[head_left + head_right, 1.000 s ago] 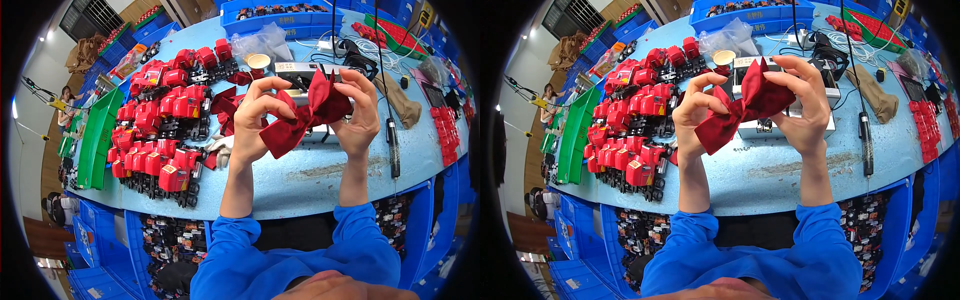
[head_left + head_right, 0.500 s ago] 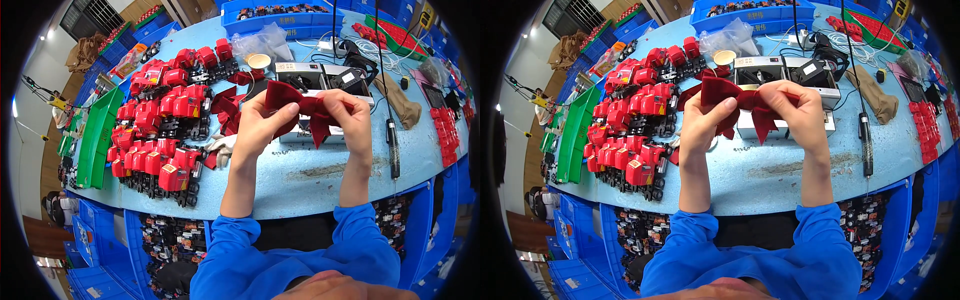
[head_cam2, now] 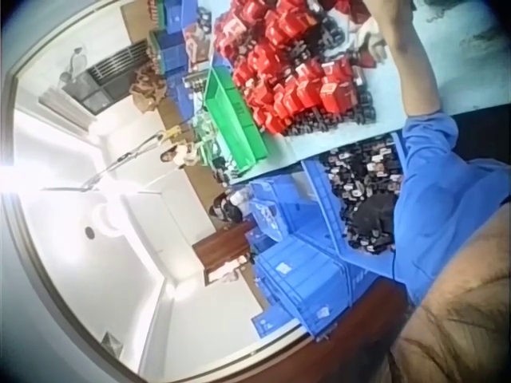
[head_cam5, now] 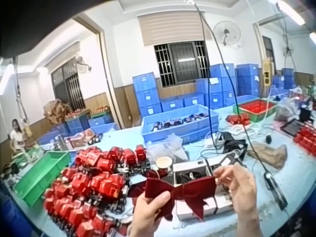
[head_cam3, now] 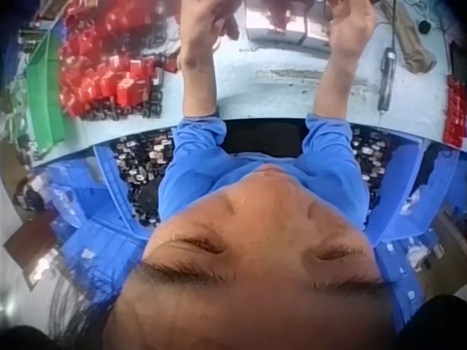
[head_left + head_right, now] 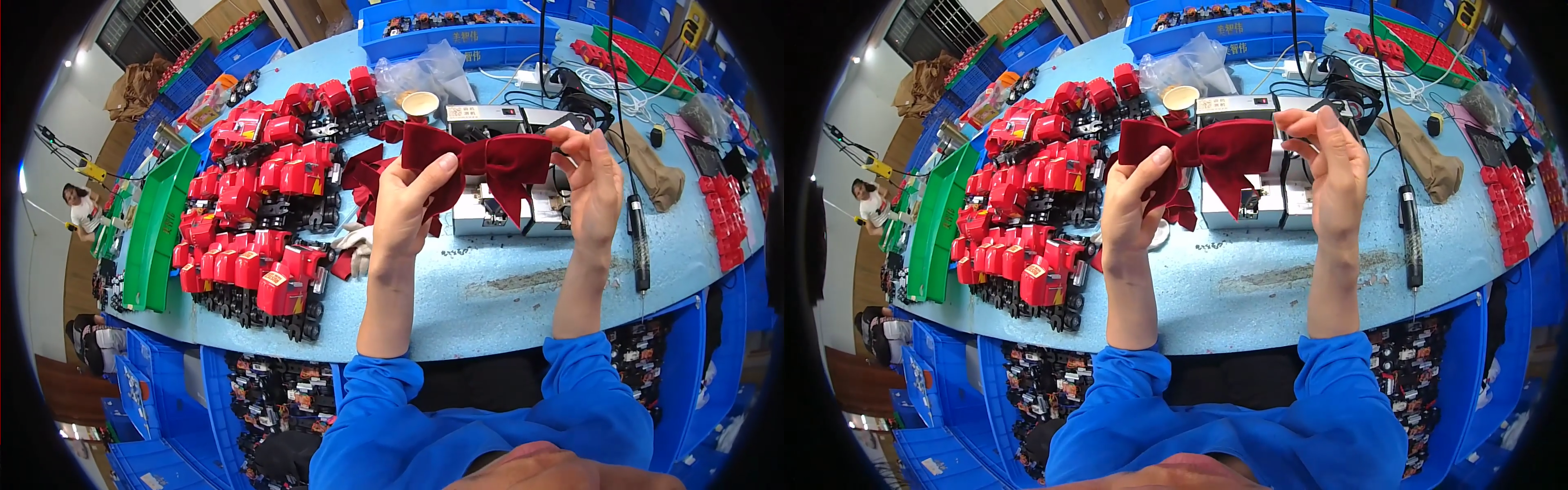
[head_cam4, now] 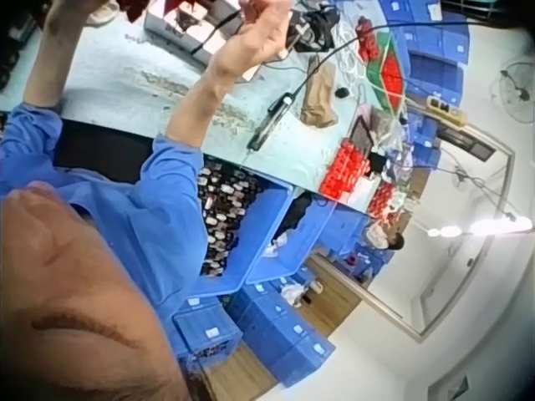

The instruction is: Manual folding and shaping of decorative red ribbon bows at a workshop station.

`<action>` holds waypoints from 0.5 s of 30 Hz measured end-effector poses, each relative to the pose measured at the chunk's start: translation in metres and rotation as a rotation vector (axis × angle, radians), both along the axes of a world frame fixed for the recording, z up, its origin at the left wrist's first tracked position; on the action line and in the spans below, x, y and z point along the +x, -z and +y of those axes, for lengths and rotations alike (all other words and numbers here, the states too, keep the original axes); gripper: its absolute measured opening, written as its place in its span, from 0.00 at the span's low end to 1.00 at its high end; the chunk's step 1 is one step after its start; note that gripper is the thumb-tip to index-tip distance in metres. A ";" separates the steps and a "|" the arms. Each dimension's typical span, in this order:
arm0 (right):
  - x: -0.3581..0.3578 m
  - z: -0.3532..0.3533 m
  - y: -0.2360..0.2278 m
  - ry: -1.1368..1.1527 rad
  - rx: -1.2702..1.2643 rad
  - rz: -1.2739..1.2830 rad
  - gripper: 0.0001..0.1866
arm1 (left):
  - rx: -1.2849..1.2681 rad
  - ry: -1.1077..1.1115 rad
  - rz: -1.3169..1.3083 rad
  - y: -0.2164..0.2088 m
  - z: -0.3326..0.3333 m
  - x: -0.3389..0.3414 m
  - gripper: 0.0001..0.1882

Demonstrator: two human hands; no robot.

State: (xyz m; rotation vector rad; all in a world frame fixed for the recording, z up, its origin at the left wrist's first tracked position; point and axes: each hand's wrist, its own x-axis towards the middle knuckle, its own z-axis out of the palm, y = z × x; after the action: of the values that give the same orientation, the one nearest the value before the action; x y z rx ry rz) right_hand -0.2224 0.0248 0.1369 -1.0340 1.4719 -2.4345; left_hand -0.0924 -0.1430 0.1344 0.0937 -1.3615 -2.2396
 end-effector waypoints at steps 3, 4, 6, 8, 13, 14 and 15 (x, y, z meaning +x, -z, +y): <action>0.005 -0.004 -0.001 -0.050 0.065 0.075 0.24 | 0.001 -0.013 0.004 -0.001 0.003 0.000 0.13; 0.008 -0.005 -0.005 -0.126 0.067 0.109 0.26 | 0.002 -0.013 -0.002 -0.001 0.004 0.000 0.13; 0.015 -0.007 -0.008 -0.149 0.118 0.120 0.27 | -0.005 -0.011 -0.011 -0.003 0.004 0.000 0.14; 0.017 -0.010 -0.006 -0.197 0.127 0.142 0.26 | -0.012 -0.013 -0.022 -0.002 0.004 0.001 0.14; 0.014 -0.010 -0.001 -0.197 0.118 -0.014 0.16 | -0.040 0.024 -0.054 -0.002 0.003 -0.002 0.13; 0.011 -0.010 0.001 -0.167 0.123 -0.035 0.17 | -0.038 0.025 -0.053 -0.002 0.005 -0.003 0.13; 0.008 -0.010 0.004 -0.169 0.123 -0.036 0.17 | -0.010 0.009 -0.053 -0.003 0.007 -0.004 0.13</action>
State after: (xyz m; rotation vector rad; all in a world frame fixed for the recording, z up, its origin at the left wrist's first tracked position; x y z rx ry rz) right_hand -0.2149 0.0147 0.1333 -1.0382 1.4393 -2.2066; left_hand -0.0966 -0.1359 0.1376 0.1447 -1.4031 -2.2530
